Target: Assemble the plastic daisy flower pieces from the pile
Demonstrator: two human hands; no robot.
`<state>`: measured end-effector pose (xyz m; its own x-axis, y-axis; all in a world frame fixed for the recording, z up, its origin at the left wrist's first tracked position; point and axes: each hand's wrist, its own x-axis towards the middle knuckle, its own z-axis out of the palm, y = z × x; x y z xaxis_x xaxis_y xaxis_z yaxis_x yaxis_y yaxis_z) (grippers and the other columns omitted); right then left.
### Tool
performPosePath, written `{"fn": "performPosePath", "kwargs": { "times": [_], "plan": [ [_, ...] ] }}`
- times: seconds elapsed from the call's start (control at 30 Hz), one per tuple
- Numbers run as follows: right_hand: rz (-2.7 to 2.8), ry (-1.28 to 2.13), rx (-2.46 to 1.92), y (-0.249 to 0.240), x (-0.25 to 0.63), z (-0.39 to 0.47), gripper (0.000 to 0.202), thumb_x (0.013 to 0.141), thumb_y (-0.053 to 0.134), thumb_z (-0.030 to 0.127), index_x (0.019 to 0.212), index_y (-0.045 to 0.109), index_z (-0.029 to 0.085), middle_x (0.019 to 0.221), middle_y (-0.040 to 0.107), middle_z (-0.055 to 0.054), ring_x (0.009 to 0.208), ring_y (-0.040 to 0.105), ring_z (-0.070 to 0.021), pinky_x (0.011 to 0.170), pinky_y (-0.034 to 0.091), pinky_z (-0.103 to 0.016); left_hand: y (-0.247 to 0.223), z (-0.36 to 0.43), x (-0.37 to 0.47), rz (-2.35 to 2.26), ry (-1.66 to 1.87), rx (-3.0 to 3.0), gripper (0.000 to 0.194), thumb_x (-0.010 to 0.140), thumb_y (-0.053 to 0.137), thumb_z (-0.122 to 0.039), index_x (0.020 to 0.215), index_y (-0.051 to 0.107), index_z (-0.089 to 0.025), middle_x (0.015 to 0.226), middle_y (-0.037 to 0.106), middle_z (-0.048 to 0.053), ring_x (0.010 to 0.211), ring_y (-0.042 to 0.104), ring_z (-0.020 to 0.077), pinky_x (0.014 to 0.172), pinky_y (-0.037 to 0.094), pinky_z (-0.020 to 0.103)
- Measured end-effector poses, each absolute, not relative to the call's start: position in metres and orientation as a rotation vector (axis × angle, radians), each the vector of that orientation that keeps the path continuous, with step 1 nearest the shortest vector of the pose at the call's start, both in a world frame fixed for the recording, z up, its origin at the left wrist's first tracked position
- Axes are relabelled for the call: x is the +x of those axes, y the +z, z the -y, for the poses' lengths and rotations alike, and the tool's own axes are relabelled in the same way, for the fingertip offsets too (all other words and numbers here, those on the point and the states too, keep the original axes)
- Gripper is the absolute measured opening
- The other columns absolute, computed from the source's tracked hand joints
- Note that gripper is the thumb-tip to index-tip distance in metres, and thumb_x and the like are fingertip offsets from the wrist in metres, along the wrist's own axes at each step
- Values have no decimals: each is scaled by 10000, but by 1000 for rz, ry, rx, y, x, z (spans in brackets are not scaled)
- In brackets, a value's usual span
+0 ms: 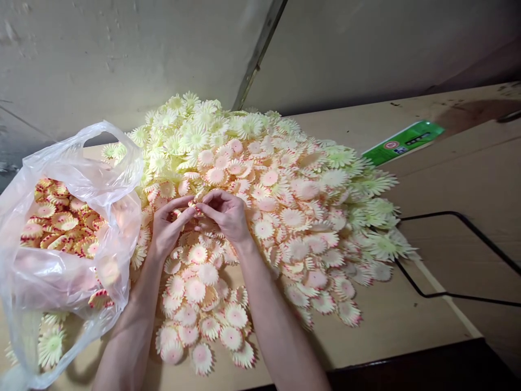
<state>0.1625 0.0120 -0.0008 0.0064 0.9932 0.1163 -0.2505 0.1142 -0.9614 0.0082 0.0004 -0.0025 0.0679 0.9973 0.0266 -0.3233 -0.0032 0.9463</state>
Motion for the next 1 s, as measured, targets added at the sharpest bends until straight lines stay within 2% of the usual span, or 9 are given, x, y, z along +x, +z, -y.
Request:
{"fn": "performPosePath", "kwargs": {
  "times": [0.1,0.23,0.33,0.43,0.57,0.73,1.0],
  "plan": [
    [1091,1324,-870,0,163,-11,296,675,912,445,752,737,220,669,689,15,575,615,-126,568,563,-273,-1,-1,9,-958,1360,1013,369,744,868,-425,1045,807,-219,964,771,50,801,730,172,647,628,261],
    [1133,1354,-834,-1,163,-11,259,640,939,390,775,781,235,780,749,-5,695,692,-162,675,610,-315,-3,-2,7,-982,1384,1052,404,737,883,-392,1098,793,-235,1031,789,75,942,748,218,731,628,280],
    [1171,1295,-837,0,164,-11,195,697,905,387,764,790,245,774,748,-4,708,695,-161,680,582,-300,-8,-3,5,-917,1365,1065,391,735,885,-400,1077,805,-228,1049,801,83,963,757,241,768,626,307],
    [1235,1276,-829,1,167,-11,178,761,856,402,754,792,236,761,736,-9,717,677,-157,672,552,-285,-10,-3,3,-971,1384,1143,375,718,902,-374,1053,819,-225,1036,811,74,917,756,216,785,604,288],
    [1279,1292,-824,2,169,-10,209,826,786,415,774,800,213,744,716,-14,671,632,-144,630,510,-273,-8,-2,1,-1055,1372,1256,332,770,863,-387,1058,825,-226,1052,817,70,909,751,200,814,590,288],
    [1273,1271,-801,1,168,-11,155,790,800,366,741,807,220,708,700,-8,684,637,-151,710,535,-295,-6,-3,0,-1047,1384,1350,272,797,845,-370,1036,837,-243,1077,819,69,1023,753,228,951,569,326],
    [1285,1250,-846,5,168,-11,87,759,789,302,737,822,225,705,736,-9,622,619,-134,630,523,-275,-5,-4,0,-1013,1384,1332,254,788,850,-359,1017,842,-248,1078,816,79,1005,749,220,923,570,320]
  ]
}}
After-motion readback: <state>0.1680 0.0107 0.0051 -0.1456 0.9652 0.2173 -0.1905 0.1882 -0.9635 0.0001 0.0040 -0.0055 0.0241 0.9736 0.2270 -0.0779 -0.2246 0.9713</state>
